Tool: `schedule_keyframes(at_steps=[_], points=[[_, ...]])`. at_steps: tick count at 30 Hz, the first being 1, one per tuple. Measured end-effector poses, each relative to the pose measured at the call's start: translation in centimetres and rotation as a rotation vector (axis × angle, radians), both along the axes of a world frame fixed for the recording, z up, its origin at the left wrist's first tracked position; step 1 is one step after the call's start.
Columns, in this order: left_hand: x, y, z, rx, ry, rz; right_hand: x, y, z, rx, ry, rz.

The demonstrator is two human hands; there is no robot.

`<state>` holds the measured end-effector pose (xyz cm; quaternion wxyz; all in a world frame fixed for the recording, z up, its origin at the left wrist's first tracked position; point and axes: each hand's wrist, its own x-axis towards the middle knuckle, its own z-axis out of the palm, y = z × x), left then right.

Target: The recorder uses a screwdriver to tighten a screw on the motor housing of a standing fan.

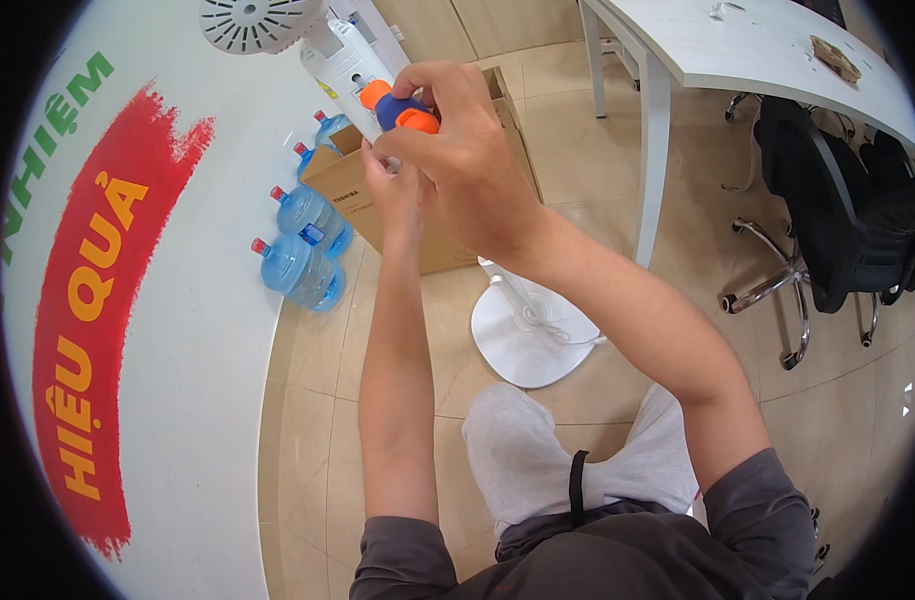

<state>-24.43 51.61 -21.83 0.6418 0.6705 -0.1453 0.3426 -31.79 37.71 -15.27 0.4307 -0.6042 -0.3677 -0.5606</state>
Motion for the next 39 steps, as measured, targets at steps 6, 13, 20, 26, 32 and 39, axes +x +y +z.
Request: schedule_keyframes(at_steps=[6,13,20,26,32,39], points=[[-6.3,-2.5,4.6,-0.184,0.145,-0.084,0.5,-0.3,0.0,-0.042,-0.119,-0.026],[-7.1,-2.7,8.4,-0.557,0.254,-0.828,-0.3,-0.5,0.4,-0.001,-0.125,0.088],[-6.7,-3.0,7.3,-0.998,0.254,-1.062,-1.9,0.3,-0.9,0.183,0.237,0.069],[-6.9,-1.5,7.7,-0.692,0.327,-0.960,-1.3,0.1,-0.9,0.124,0.067,-0.018],[-6.9,-1.9,8.4,-0.705,0.286,-1.022,-1.6,0.0,0.0,0.097,-0.120,-0.053],[-6.7,-2.0,7.5,-1.050,0.306,-1.169,-2.0,0.3,-0.4,0.158,0.232,0.067]])
